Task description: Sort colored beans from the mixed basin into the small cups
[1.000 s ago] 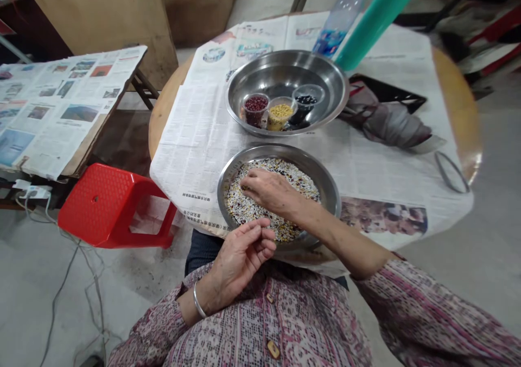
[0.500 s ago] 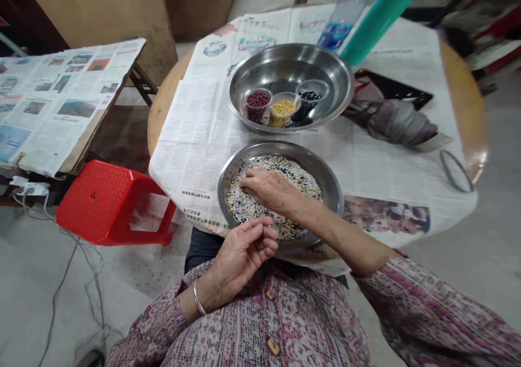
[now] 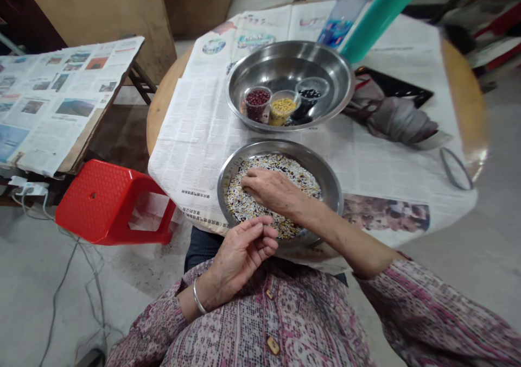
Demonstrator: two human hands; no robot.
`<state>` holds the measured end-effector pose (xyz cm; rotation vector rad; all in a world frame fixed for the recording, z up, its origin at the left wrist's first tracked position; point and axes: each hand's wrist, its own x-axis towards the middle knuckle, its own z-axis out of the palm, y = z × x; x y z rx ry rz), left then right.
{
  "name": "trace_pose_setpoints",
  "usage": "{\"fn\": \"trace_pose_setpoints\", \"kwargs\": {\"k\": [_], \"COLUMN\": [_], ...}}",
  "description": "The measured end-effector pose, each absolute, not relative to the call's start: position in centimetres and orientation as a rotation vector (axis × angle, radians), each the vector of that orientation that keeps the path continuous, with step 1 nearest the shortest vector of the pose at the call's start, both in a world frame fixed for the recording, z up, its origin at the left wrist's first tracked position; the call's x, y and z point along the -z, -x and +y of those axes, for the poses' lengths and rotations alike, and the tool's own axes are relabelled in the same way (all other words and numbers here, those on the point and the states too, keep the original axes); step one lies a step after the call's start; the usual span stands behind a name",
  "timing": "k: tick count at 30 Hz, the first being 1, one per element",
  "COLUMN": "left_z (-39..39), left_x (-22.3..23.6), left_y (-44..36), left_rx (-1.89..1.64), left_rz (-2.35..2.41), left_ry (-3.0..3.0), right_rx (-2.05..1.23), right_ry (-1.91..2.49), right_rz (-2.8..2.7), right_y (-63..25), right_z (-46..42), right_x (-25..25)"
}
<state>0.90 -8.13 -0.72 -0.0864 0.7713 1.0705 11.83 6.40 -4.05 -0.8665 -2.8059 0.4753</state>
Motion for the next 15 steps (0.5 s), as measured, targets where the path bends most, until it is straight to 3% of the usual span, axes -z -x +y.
{"fn": "trace_pose_setpoints", "kwargs": {"k": [8, 15], "left_z": [-8.3, -8.3], "left_x": [1.1, 1.3], "left_y": [-1.0, -1.1], "left_rx": [-1.082, -1.083], "left_rz": [0.753, 0.761], "left_ry": [0.071, 0.078], "right_rx": [-0.727, -1.778], "right_ry": [1.021, 1.342], "right_rz": [-2.476, -1.467], "right_y": [-12.6, -13.4], "right_z": [6.2, 6.0], "right_x": [4.3, 3.4]}}
